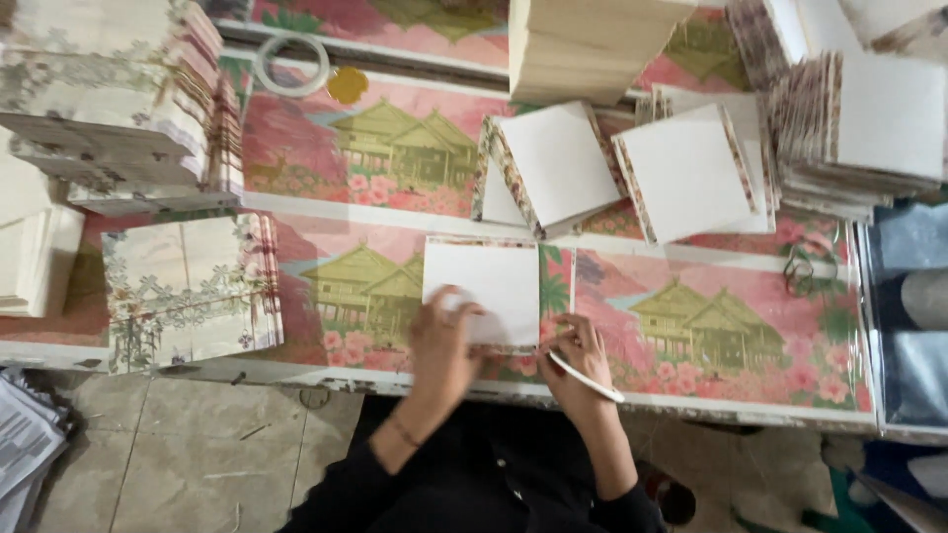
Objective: The person applies glue to the spine of a book using a white glue stick, then presses the cover onto the glued area. They repeat this process for several books, stacking the finished ones on the table.
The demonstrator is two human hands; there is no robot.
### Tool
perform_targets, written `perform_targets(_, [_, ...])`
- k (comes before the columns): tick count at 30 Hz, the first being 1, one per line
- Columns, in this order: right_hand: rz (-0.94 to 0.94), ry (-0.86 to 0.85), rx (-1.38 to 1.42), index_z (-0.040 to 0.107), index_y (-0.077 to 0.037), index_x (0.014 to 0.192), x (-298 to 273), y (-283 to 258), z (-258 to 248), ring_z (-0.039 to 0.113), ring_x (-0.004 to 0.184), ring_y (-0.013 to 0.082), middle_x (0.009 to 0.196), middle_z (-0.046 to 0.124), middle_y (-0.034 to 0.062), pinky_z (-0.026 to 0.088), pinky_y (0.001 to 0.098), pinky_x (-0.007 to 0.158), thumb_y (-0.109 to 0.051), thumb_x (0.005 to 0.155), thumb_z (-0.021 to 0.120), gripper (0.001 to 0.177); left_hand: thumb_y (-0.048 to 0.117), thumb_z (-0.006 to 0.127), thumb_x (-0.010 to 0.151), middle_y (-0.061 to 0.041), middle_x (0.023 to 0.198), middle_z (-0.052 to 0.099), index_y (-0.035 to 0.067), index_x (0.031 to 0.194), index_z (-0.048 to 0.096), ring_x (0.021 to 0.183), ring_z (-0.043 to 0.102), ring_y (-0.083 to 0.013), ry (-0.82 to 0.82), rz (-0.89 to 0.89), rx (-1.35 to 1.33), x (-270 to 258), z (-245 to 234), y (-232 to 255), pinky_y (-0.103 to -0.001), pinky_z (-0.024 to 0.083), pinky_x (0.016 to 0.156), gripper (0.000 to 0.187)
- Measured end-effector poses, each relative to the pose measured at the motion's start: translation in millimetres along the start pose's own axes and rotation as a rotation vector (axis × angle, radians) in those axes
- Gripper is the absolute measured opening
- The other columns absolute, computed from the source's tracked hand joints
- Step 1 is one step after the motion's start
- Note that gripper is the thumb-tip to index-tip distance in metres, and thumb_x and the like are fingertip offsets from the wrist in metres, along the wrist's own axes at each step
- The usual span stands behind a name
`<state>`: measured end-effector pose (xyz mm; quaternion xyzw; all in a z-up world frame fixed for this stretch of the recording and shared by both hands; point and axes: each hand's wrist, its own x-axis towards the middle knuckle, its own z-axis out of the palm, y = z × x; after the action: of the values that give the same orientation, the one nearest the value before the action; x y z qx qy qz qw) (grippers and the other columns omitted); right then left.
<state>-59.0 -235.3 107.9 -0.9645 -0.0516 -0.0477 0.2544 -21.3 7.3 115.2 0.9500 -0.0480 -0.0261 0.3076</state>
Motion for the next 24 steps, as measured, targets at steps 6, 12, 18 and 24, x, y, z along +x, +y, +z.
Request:
perform_targets(6, [-0.009,0.048,0.118,0.079,-0.009,0.092,-5.0,-14.0,-9.0,0.071,0.108,0.0262,0.139,0.059,0.0097,0.06,0.0467,0.094,-0.015,0.094,0.077,0.007,0.001,0.09,0.063,-0.01,0.152,0.042,0.022,0.125,0.064,0.128,0.049,-0.038,0.004,0.232,-0.199,10.3,27.0,35.3,-0.054,0.04,0.094,0.07])
perform_targets(12, [-0.042,0.193,0.118,0.087,-0.011,0.096,-16.2,-18.4,-15.3,0.075,0.094,0.0213,0.142,0.062,0.0068,0.065,0.0401,0.075,-0.019,0.095,0.081,0.009,0.017,0.098,0.066,-0.008,0.149,0.046,0.02,0.119,0.06,0.133,0.046,-0.0387,0.021,0.208,-0.203,8.0,39.8,30.9,-0.053,0.039,0.096,0.065])
perform_targets(18, [-0.08,0.317,-0.01,0.086,-0.013,0.1,-19.4,-10.5,-9.7,0.074,0.087,0.0161,0.147,0.061,0.0056,0.066,0.0366,0.064,-0.015,0.091,0.087,0.009,0.017,0.097,0.067,-0.008,0.147,0.047,0.018,0.114,0.058,0.134,0.046,-0.0373,0.031,0.162,-0.197,11.4,37.2,36.9,-0.053,0.04,0.095,0.061])
perform_targets(24, [-0.192,0.3,0.149,0.079,-0.006,0.09,-21.4,-38.8,-37.3,0.07,0.099,0.0198,0.134,0.065,0.0112,0.066,0.0304,0.081,-0.008,0.087,0.085,0.007,0.026,0.095,0.068,-0.005,0.145,0.046,0.019,0.11,0.057,0.13,0.044,-0.0359,-0.015,0.089,-0.225,17.5,32.5,41.5,-0.053,0.039,0.097,0.058])
